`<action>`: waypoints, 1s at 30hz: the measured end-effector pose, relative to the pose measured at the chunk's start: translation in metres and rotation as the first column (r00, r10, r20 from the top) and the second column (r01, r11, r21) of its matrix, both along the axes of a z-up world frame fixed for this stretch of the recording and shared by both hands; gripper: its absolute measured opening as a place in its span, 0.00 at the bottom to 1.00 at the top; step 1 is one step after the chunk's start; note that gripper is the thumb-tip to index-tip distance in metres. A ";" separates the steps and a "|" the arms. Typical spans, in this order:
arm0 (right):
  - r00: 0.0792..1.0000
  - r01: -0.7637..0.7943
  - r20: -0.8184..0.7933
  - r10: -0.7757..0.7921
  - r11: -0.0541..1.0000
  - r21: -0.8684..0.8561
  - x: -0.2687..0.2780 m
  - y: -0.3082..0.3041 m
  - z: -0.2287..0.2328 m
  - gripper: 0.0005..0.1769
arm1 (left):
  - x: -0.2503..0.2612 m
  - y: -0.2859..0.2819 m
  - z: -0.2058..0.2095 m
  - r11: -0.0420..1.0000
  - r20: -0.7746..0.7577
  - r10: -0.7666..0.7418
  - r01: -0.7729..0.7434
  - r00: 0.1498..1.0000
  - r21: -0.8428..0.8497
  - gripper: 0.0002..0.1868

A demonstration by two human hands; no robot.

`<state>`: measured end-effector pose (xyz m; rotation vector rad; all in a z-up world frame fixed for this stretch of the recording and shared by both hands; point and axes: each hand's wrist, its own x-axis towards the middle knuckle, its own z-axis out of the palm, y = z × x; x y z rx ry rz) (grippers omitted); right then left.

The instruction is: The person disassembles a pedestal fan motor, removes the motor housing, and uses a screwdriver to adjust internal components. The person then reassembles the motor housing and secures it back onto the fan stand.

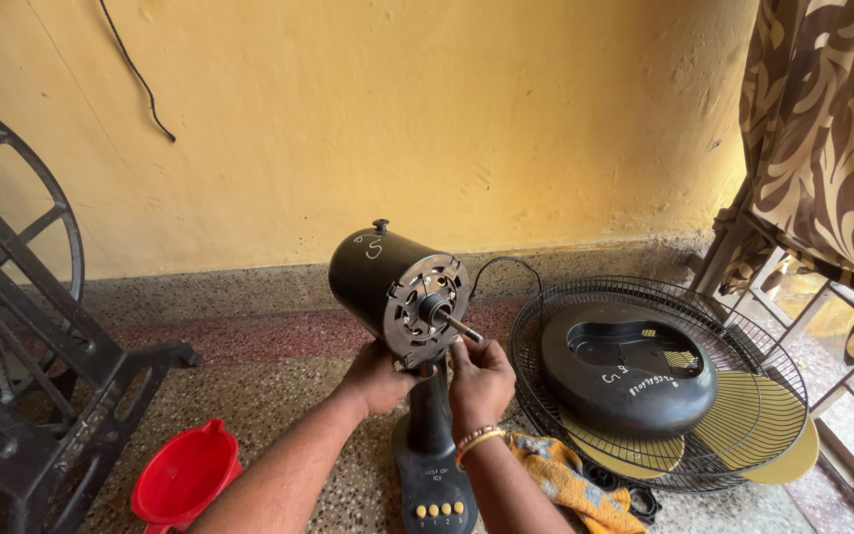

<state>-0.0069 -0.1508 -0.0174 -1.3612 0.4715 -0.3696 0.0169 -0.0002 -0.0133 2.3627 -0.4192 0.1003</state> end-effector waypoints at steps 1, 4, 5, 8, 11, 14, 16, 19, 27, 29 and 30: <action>0.999 -0.010 0.040 0.011 0.999 -0.041 -0.004 -0.001 0.002 0.07 | -0.001 0.000 0.001 1.000 -0.007 0.005 -0.005 1.000 -0.005 0.22; 0.990 -0.020 0.131 0.044 0.983 -0.180 -0.003 -0.011 -0.002 0.10 | 0.000 -0.004 0.002 1.000 -0.062 0.001 -0.001 0.998 0.006 0.20; 0.989 -0.018 0.141 0.052 0.973 -0.232 0.004 -0.015 -0.003 0.12 | 0.000 -0.005 0.002 1.000 -0.087 0.000 0.002 0.996 0.015 0.19; 0.985 -0.048 0.147 0.091 0.961 -0.273 0.003 -0.021 -0.011 0.15 | 0.000 -0.003 0.004 0.997 -0.094 0.036 -0.028 0.995 0.078 0.18; 0.992 -0.106 0.032 0.120 0.952 -0.289 0.009 -0.022 0.000 0.14 | 0.001 -0.002 0.005 0.998 -0.099 0.021 -0.016 0.995 0.058 0.19; 0.989 -0.148 -0.030 0.146 0.946 -0.290 0.001 -0.025 0.006 0.12 | 0.001 -0.002 0.000 0.999 -0.111 0.009 -0.006 0.994 0.032 0.19; 0.988 -0.145 0.002 0.152 0.943 -0.299 0.002 -0.024 0.009 0.11 | 0.004 -0.003 -0.001 0.998 -0.093 0.003 0.003 0.996 0.061 0.17; 0.987 -0.132 0.037 0.154 0.930 -0.343 0.001 -0.027 0.007 0.11 | 0.002 -0.005 -0.006 0.992 -0.065 -0.032 0.040 0.997 0.119 0.17; 0.960 -0.246 0.067 0.273 0.930 -0.272 0.019 -0.033 -0.006 0.11 | 0.010 -0.003 0.001 0.995 -0.055 -0.040 0.044 0.998 0.086 0.19; 0.945 -0.262 0.135 0.297 0.938 -0.228 0.025 -0.032 -0.008 0.09 | 0.009 -0.004 0.001 0.994 -0.060 -0.071 0.076 0.996 0.085 0.19; 0.935 -0.275 0.172 0.311 0.940 -0.203 0.026 -0.029 -0.007 0.08 | 0.008 -0.002 0.003 0.992 -0.061 -0.087 0.093 0.994 0.090 0.20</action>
